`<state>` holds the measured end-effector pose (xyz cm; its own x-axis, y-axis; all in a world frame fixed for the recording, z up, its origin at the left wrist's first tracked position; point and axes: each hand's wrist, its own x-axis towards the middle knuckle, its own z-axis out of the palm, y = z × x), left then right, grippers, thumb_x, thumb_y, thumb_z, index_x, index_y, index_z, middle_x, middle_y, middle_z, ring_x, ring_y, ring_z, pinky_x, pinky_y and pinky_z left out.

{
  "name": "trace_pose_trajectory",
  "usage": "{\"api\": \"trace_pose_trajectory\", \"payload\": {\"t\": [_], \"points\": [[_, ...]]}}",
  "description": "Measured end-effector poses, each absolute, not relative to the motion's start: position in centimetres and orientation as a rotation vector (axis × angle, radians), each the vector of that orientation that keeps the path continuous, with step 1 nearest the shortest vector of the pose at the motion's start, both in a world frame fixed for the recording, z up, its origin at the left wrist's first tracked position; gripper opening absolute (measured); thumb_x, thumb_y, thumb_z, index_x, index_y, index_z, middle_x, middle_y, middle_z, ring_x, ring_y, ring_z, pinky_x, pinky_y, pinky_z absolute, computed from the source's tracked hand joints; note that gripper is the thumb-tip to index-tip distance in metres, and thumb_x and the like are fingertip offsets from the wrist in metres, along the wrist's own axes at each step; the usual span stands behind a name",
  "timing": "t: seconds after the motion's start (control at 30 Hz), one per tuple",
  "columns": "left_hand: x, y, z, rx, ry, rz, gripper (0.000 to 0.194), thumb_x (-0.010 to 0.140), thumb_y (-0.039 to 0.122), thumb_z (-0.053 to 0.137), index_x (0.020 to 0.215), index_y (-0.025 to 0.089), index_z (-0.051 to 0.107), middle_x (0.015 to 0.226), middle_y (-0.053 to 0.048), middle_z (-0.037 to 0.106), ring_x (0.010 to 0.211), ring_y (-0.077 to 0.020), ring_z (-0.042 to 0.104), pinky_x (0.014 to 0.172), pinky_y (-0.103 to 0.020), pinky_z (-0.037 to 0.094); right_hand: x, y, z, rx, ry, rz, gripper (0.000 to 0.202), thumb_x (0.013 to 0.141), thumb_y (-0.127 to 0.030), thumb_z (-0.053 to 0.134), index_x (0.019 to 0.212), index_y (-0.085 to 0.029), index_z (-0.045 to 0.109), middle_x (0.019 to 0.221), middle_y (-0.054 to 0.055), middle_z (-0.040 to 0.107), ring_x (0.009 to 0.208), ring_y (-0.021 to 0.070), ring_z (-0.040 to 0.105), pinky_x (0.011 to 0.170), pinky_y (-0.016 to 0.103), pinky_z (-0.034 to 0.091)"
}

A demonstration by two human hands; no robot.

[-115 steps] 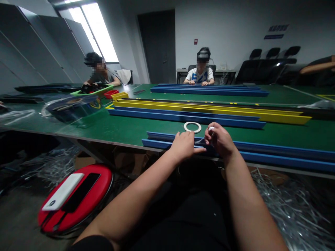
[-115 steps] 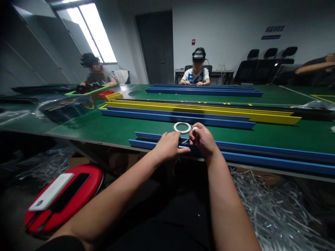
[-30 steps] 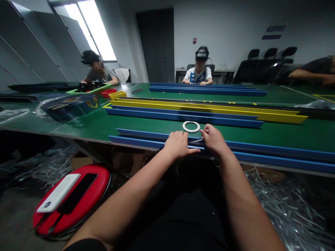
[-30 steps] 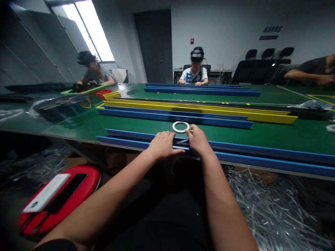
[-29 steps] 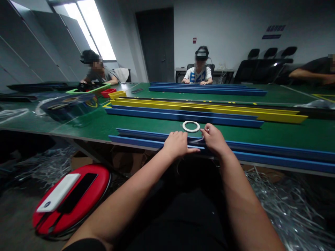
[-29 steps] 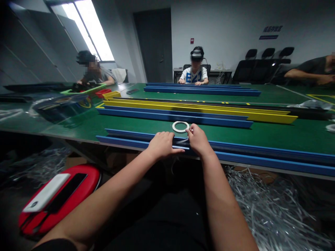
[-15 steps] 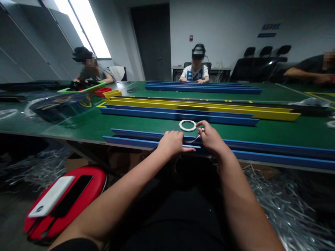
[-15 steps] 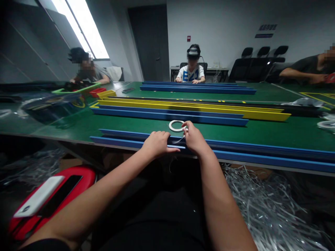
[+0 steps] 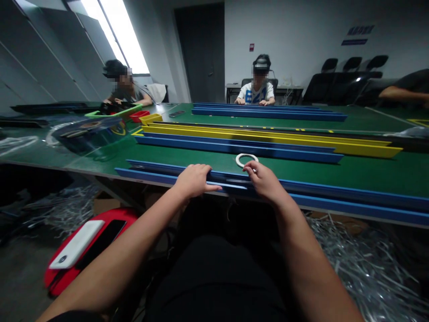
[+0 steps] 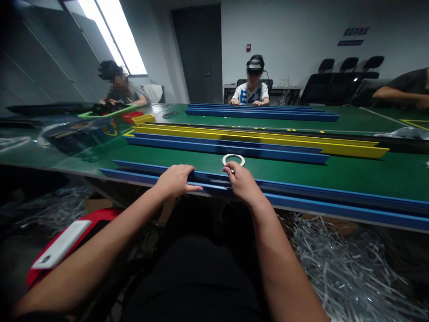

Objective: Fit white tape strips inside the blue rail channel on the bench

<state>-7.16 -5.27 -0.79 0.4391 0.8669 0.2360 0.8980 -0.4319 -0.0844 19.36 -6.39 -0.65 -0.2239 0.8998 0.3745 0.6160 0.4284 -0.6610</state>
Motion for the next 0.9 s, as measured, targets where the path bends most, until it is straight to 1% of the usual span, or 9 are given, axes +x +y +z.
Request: {"api": "trace_pose_trajectory", "payload": {"t": [0.13,0.2,0.27,0.37,0.5,0.57,0.7,0.8,0.9], "points": [[-10.1,-4.7,-0.9,-2.49,-1.593,-0.238,0.079,0.07,0.084,0.051,0.117,0.021,0.061,0.113,-0.011,0.068,0.104,-0.03,0.062,0.091,-0.038,0.043,19.7,-6.9,-0.7,-1.344,-2.158,0.291,0.018,0.085,-0.038,0.062,0.093,-0.022,0.066,0.088,0.006,0.065,0.079,0.0182,0.056,0.07,0.029,0.038],[-11.3,-4.5,-1.0,-2.493,-1.618,-0.248,0.078,0.07,0.083,0.054,0.118,0.022,0.061,0.114,-0.011,0.068,0.105,-0.0298,0.061,0.092,-0.038,0.043,20.2,-7.2,-0.6,-1.349,-2.245,0.179,0.016,0.083,-0.036,0.066,0.093,-0.024,0.068,0.093,0.006,0.064,0.081,0.0184,0.055,0.07,0.029,0.037],[-12.1,-4.3,-1.1,-2.495,-1.623,-0.268,0.078,0.069,0.081,0.056,0.119,0.022,0.061,0.115,-0.01,0.068,0.106,-0.0296,0.061,0.093,-0.038,0.043,20.6,-7.4,-0.5,-1.354,-2.305,0.103,0.013,0.085,-0.035,0.062,0.09,-0.025,0.069,0.093,0.006,0.064,0.078,0.0172,0.055,0.069,0.029,0.036],[-12.5,-4.3,-1.3,-2.489,-1.605,-0.293,0.078,0.07,0.081,0.056,0.119,0.021,0.061,0.114,-0.01,0.068,0.105,-0.0293,0.061,0.094,-0.038,0.043,20.7,-7.2,-0.3,-1.286,-2.301,0.144,0.018,0.09,-0.036,0.054,0.084,-0.023,0.065,0.086,0.004,0.061,0.074,0.0154,0.052,0.067,0.028,0.035],[-12.4,-4.4,-1.6,-2.459,-1.599,-0.293,0.078,0.07,0.082,0.053,0.118,0.021,0.061,0.112,-0.01,0.068,0.104,-0.0288,0.062,0.094,-0.038,0.044,20.9,-6.8,0.0,-1.164,-2.115,0.3,0.026,0.089,-0.035,0.051,0.067,-0.021,0.05,0.073,0.002,0.053,0.068,0.0139,0.046,0.064,0.027,0.035],[-12.4,-4.5,-1.7,-2.443,-1.598,-0.293,0.078,0.071,0.082,0.052,0.119,0.021,0.061,0.113,-0.01,0.068,0.105,-0.0287,0.062,0.094,-0.038,0.044,21.2,-6.8,0.1,-1.131,-2.034,0.339,0.027,0.086,-0.032,0.052,0.062,-0.021,0.046,0.075,0.002,0.053,0.068,0.0136,0.046,0.064,0.028,0.035],[-12.4,-4.6,-1.9,-2.434,-1.611,-0.308,0.079,0.071,0.083,0.051,0.119,0.021,0.06,0.114,-0.01,0.068,0.106,-0.0286,0.061,0.095,-0.038,0.043,21.6,-7.1,-0.2,-1.117,-1.947,0.512,0.01,0.079,-0.024,0.053,0.07,-0.02,0.056,0.095,0.006,0.063,0.072,0.014,0.052,0.066,0.028,0.039],[-12.4,-4.6,-1.9,-2.434,-1.62,-0.32,0.079,0.07,0.084,0.052,0.119,0.022,0.06,0.113,-0.01,0.068,0.106,-0.0286,0.062,0.095,-0.038,0.043,21.6,-7.1,-0.7,-1.148,-1.899,0.657,0.003,0.076,-0.021,0.053,0.077,-0.021,0.056,0.083,0.003,0.064,0.068,0.0145,0.054,0.064,0.028,0.041],[-12.3,-4.7,-1.8,-2.434,-1.62,-0.316,0.08,0.07,0.084,0.052,0.119,0.021,0.061,0.114,-0.01,0.068,0.106,-0.0291,0.062,0.094,-0.038,0.043,21.4,-6.9,-1.0,-1.149,-1.897,0.584,0.012,0.074,-0.017,0.052,0.084,-0.022,0.054,0.076,-0.001,0.059,0.068,0.0145,0.053,0.067,0.028,0.042]]}}
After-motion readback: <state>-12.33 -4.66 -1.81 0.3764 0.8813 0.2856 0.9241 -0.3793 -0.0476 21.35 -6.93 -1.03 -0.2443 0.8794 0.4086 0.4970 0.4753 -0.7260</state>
